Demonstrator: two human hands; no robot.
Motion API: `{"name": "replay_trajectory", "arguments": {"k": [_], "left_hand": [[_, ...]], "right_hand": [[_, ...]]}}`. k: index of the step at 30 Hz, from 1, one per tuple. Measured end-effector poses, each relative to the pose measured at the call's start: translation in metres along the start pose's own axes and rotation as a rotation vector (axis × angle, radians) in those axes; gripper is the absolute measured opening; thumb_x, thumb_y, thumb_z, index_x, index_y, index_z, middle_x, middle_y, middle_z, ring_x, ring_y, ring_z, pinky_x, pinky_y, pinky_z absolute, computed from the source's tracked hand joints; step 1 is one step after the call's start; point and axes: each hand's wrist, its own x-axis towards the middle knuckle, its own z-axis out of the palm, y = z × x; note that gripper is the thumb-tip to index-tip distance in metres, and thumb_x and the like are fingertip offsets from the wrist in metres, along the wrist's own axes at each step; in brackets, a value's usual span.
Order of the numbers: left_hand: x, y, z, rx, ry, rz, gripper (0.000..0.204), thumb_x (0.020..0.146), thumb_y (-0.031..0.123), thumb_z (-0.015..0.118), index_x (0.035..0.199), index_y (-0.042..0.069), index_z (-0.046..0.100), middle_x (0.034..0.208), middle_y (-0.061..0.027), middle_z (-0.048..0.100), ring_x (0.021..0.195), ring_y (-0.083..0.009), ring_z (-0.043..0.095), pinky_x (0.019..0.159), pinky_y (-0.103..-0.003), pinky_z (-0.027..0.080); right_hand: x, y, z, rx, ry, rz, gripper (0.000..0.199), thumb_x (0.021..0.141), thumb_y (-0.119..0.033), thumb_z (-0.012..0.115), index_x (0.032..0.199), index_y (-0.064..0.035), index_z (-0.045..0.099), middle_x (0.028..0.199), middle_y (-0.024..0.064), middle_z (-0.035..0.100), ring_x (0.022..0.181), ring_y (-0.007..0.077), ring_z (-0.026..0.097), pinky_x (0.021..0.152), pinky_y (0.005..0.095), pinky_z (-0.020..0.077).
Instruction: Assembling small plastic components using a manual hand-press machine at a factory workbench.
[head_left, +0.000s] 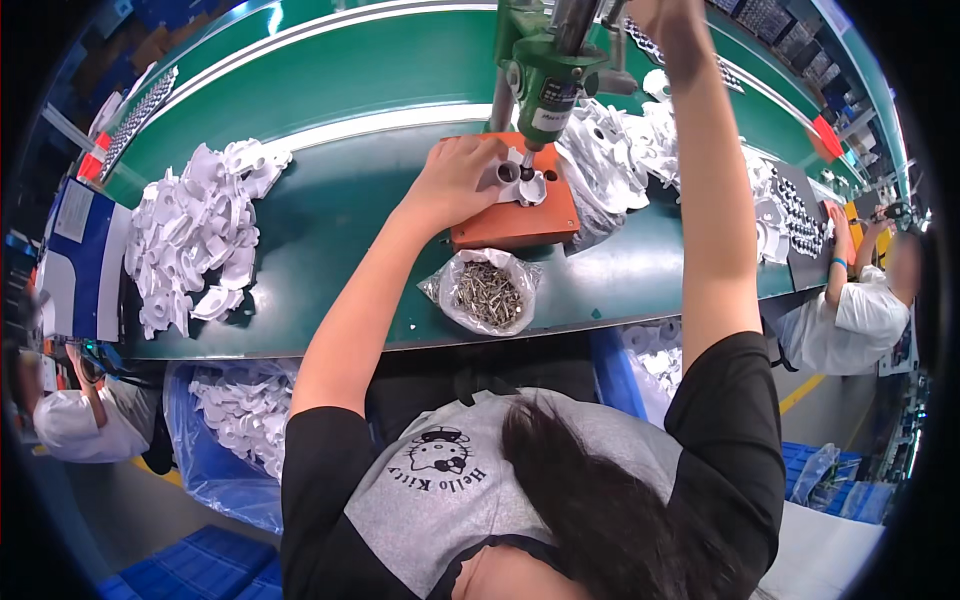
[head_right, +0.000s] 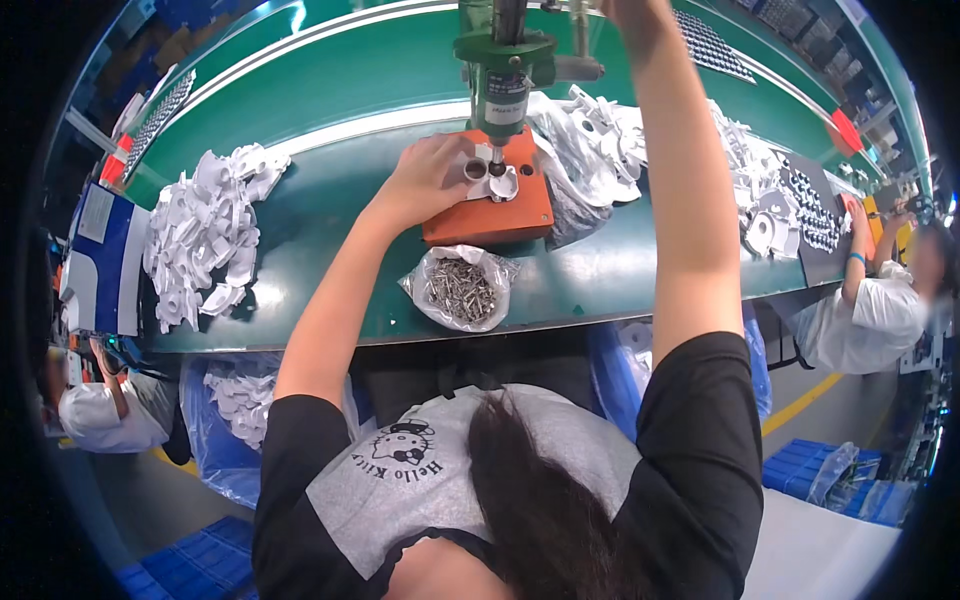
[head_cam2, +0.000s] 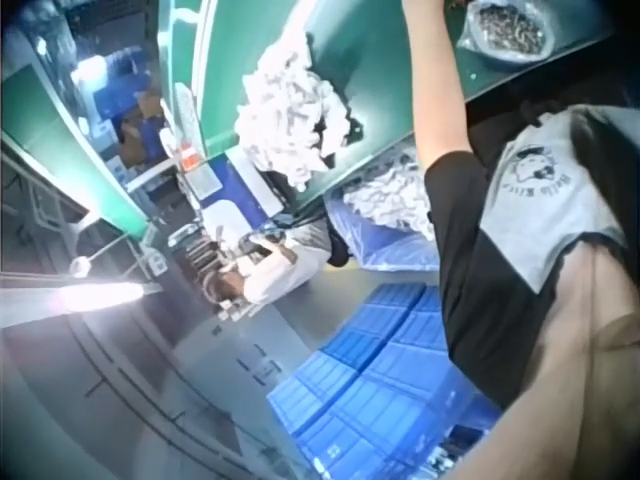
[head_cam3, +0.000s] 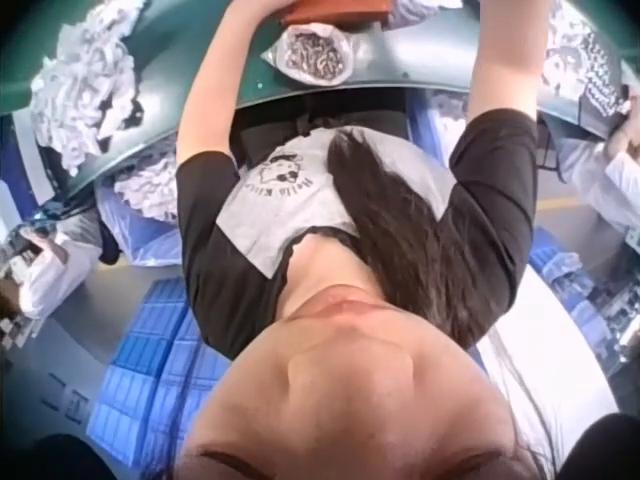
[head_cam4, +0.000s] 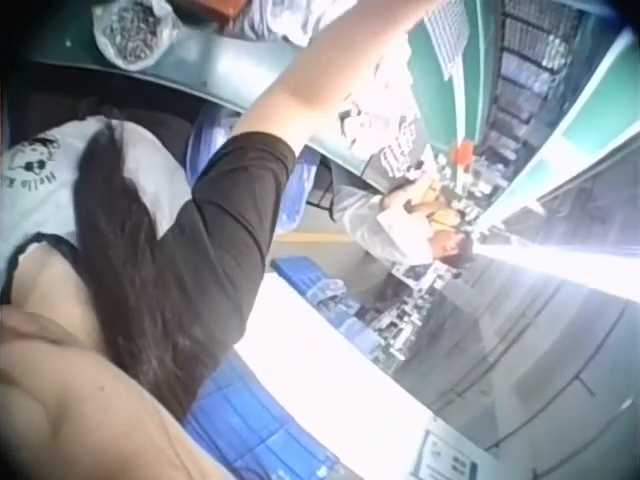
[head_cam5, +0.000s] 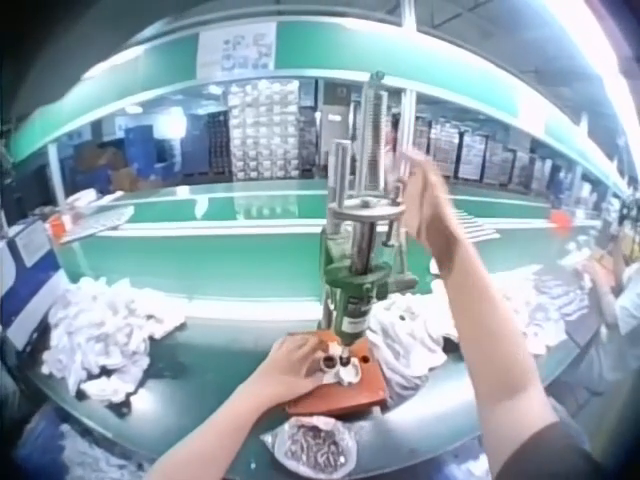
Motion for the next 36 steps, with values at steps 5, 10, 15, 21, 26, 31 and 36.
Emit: {"name": "replay_trajectory", "arguments": {"k": [5,10,15,21,26,31,36], "left_hand": [[-0.004,-0.010,-0.015,-0.237,0.033,-0.126,0.029,0.078,0.018,0.064,0.102,0.006,0.052,0.097,-0.0094,0.056,0.093,-0.0218,0.056,0.082,-0.035,0.044],[0.024,-0.044,-0.014,-0.758,0.286,-0.514,0.017,0.087,0.017,0.060,0.100,0.006,0.057,0.075,-0.0026,0.054,0.061,-0.0108,0.049,0.056,-0.025,0.041],[0.067,-0.117,0.021,-0.724,0.484,-0.559,0.043,0.089,0.022,0.062,0.123,0.007,0.041,0.105,-0.0141,0.055,0.084,-0.0179,0.057,0.070,-0.029,0.048],[0.039,-0.137,0.031,-0.604,0.268,-0.459,0.059,0.089,0.015,0.059,0.137,0.018,0.024,0.127,-0.0190,0.047,0.101,-0.0235,0.057,0.081,-0.033,0.047],[-0.090,-0.077,-0.057,-0.501,0.384,-0.425,0.044,0.089,0.015,0.060,0.127,0.005,0.040,0.111,-0.0133,0.060,0.096,-0.0199,0.060,0.080,-0.031,0.047],[-0.244,-0.116,-0.124,0.336,0.655,-0.726,0.039,0.078,0.013,0.066,0.113,0.001,0.054,0.107,-0.0180,0.057,0.101,-0.0315,0.055,0.087,-0.039,0.043],[-0.329,-0.151,-0.130,0.473,0.510,-1.073,0.070,0.073,0.029,0.076,0.128,0.003,0.042,0.117,-0.0244,0.054,0.108,-0.0335,0.054,0.092,-0.040,0.042]], "right_hand": [[-0.004,0.060,-0.071,-0.203,0.052,0.195,0.035,0.091,-0.032,0.051,0.110,-0.0041,0.059,0.107,0.0077,0.063,0.094,0.0173,0.059,0.084,0.0317,0.0460],[-0.121,0.046,-0.152,-0.802,0.017,0.028,0.024,0.086,-0.019,0.056,0.097,0.0002,0.065,0.091,0.0065,0.067,0.087,0.0144,0.059,0.078,0.0255,0.0434],[-0.136,0.053,-0.188,-1.046,0.032,0.083,0.024,0.082,-0.019,0.060,0.099,-0.0022,0.065,0.094,0.0105,0.065,0.091,0.0192,0.058,0.081,0.0293,0.0443],[-0.119,0.066,-0.205,-1.865,-0.179,-0.102,0.042,0.069,-0.014,0.070,0.108,-0.0089,0.055,0.111,0.0126,0.059,0.115,0.0294,0.049,0.095,0.0427,0.0350],[-0.101,0.080,-0.215,-2.189,-0.364,0.304,0.056,0.068,-0.021,0.069,0.119,-0.0085,0.052,0.125,0.0126,0.056,0.132,0.0290,0.035,0.108,0.0544,0.0203],[-0.090,0.095,-0.227,-2.247,-0.462,0.346,0.057,0.068,-0.019,0.064,0.124,-0.0101,0.051,0.123,0.0129,0.057,0.130,0.0294,0.038,0.106,0.0605,0.0182],[-0.085,0.091,-0.222,-2.220,-0.471,0.373,0.051,0.068,-0.016,0.063,0.118,-0.0117,0.054,0.117,0.0106,0.059,0.122,0.0279,0.045,0.104,0.0615,0.0215]]}}
